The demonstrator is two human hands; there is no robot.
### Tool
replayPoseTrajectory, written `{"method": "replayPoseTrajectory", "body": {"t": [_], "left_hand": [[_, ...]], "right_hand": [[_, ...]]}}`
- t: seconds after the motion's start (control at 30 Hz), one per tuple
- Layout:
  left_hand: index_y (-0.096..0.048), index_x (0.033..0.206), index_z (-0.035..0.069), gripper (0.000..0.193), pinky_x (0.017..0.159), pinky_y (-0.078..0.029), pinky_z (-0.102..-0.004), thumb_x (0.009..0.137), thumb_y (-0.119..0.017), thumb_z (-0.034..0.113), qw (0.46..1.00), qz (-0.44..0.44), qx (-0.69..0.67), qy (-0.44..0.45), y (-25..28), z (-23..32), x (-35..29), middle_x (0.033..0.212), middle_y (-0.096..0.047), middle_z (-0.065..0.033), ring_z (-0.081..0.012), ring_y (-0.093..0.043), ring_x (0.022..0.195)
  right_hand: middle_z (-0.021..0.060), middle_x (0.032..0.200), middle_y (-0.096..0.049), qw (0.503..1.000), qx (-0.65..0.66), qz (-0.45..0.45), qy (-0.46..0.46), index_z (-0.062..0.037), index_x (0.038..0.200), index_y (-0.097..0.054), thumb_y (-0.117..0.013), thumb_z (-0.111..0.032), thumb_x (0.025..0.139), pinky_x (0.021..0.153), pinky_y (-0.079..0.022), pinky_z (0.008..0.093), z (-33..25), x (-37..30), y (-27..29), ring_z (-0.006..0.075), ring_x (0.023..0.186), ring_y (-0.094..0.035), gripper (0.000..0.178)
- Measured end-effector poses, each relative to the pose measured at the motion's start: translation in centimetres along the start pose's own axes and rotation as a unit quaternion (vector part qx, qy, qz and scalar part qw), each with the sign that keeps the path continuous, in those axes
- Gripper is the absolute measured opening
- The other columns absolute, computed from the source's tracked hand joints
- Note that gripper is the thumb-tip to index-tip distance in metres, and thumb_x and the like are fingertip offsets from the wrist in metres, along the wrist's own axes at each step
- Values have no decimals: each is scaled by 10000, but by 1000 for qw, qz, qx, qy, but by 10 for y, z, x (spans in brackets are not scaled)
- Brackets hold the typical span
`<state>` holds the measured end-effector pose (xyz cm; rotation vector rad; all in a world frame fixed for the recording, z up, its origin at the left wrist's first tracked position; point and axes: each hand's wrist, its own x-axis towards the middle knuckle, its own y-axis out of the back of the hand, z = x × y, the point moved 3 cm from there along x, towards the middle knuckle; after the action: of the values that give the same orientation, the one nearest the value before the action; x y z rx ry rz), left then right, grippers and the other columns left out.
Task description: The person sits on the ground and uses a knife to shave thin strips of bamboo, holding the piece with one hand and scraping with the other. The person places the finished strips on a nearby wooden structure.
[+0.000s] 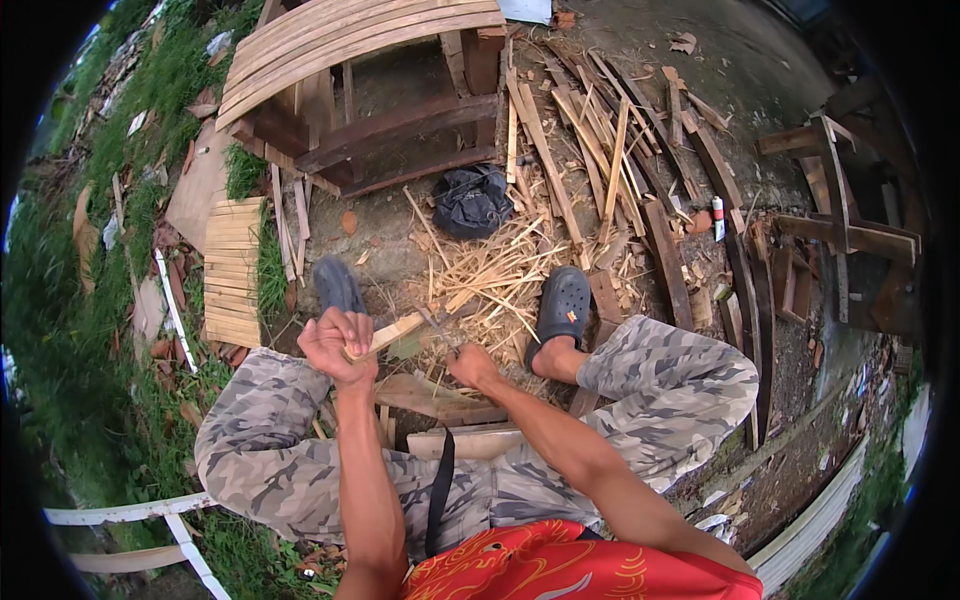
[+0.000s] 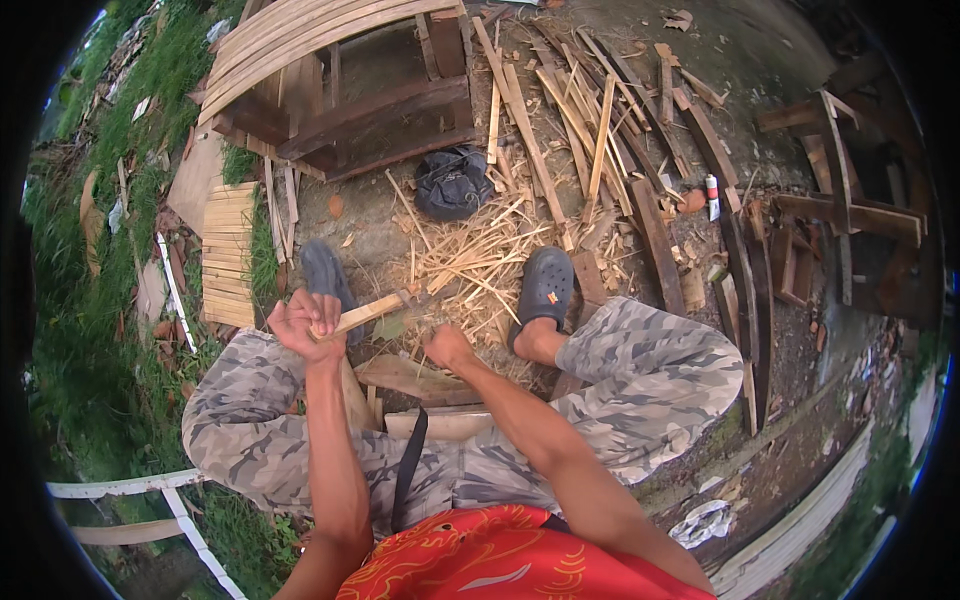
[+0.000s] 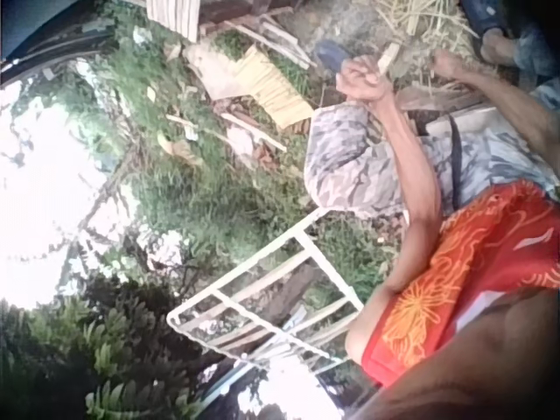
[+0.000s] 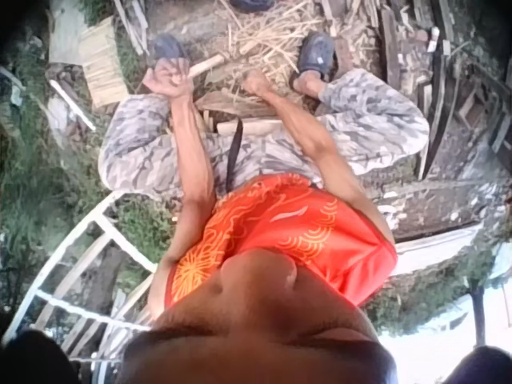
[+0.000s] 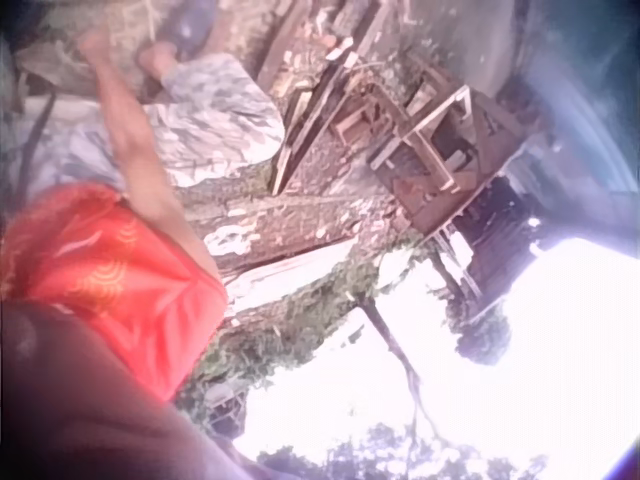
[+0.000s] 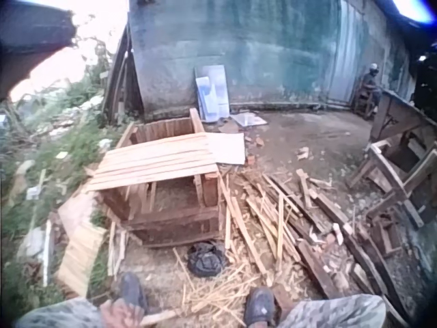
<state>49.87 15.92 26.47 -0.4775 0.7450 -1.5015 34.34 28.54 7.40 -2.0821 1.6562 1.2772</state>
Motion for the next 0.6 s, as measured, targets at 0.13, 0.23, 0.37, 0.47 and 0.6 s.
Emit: {"method": "replayPoseTrajectory", "body": {"t": [0.13, 0.23, 0.37, 0.47, 0.6], "left_hand": [[-438, 605, 87, 552, 419, -310, -246, 986, -347, 477, 1000, -6, 2, -2, 2, -1, -2, 440, -379, -8, -133, -345, 384], [-438, 608, 88, 555, 422, -307, -247, 988, -331, 477, 1000, -13, -9, -4, 3, 2, -1, 441, -373, -6, -132, -341, 387], [-435, 606, 87, 560, 422, -306, -248, 988, -321, 482, 1000, -21, -19, -2, 5, 5, 3, 441, -367, -5, -133, -336, 388], [-434, 605, 86, 559, 420, -303, -248, 984, -333, 484, 1000, -4, -17, -5, 9, 5, 3, 441, -371, -6, -134, -338, 385], [-447, 607, 82, 556, 418, -303, -253, 980, -345, 481, 1000, 0, -26, -5, 14, 6, 1, 439, -378, -9, -135, -342, 382]], "right_hand": [[297, 900, -688, 994, -28, 59, 85, 30, 975, -710, -584, -283, 890, 797, -549, 515, -11, -8, 7, 444, 877, -684, 349], [268, 980, -712, 994, -76, -13, -77, 18, 1021, -720, -577, -294, 893, 841, -554, 504, 13, -1, 11, 417, 949, -697, 366], [288, 1016, -702, 995, -62, -5, -74, 25, 1028, -714, -567, -328, 896, 873, -546, 505, 17, 1, 5, 428, 997, -686, 405], [297, 1001, -697, 997, -75, 14, 13, 30, 1020, -715, -564, -329, 898, 871, -546, 504, 13, 1, -4, 430, 984, -686, 409], [300, 987, -698, 987, -51, 12, -155, 63, 1008, -715, -583, -332, 876, 854, -550, 497, 40, -1, 6, 420, 940, -696, 437]]}}
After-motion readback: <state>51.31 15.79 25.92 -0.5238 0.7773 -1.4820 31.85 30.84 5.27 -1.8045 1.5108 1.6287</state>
